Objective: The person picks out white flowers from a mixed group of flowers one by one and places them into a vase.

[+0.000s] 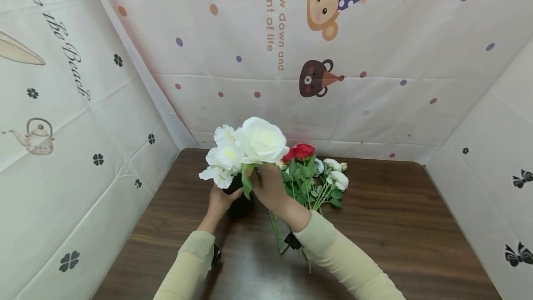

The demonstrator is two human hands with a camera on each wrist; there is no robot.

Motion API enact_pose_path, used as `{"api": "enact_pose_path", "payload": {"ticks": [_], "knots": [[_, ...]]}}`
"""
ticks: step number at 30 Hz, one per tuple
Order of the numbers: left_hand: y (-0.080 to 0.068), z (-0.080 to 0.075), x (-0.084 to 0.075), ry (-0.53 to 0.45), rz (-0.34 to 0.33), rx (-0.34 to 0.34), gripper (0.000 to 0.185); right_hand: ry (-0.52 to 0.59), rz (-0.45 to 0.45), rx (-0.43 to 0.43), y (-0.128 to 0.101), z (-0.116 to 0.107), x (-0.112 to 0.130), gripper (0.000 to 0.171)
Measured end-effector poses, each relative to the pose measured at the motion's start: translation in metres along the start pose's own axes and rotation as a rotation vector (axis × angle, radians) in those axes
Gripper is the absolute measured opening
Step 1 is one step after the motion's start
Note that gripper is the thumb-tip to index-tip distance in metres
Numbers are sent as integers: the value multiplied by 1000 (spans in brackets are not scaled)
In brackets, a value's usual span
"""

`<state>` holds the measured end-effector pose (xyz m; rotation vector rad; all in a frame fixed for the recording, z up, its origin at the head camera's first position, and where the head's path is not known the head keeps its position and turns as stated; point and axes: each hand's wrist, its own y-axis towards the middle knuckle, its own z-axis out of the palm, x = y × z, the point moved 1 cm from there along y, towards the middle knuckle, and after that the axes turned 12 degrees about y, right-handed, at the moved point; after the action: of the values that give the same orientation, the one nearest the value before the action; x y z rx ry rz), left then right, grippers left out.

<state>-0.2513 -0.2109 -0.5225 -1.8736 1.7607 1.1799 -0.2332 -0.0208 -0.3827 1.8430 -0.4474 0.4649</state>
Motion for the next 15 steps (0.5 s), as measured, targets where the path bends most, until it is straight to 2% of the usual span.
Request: {"api": "enact_pose_path", "payload": {"ticks": [2, 3, 7, 9, 12, 15], "knots": [[0, 0, 0, -11, -4, 5, 81, -20, 52, 36, 1, 6, -3, 18], [-1, 0, 0, -12, -10, 9, 80, -26, 89, 58, 1, 9, -5, 14], [-1, 0, 0, 6, -20, 11, 77, -59, 270, 141, 3, 17, -13, 11], [-1, 0, -1, 4, -10, 12, 78, -73, 327, 173, 5, 21, -17, 12], [0, -1, -1, -7, 11, 15, 81, -91, 363, 198, 6, 25, -21, 14], [0, -2, -1, -42, -5, 43, 85, -104, 375, 194, 5, 27, -22, 15]]}}
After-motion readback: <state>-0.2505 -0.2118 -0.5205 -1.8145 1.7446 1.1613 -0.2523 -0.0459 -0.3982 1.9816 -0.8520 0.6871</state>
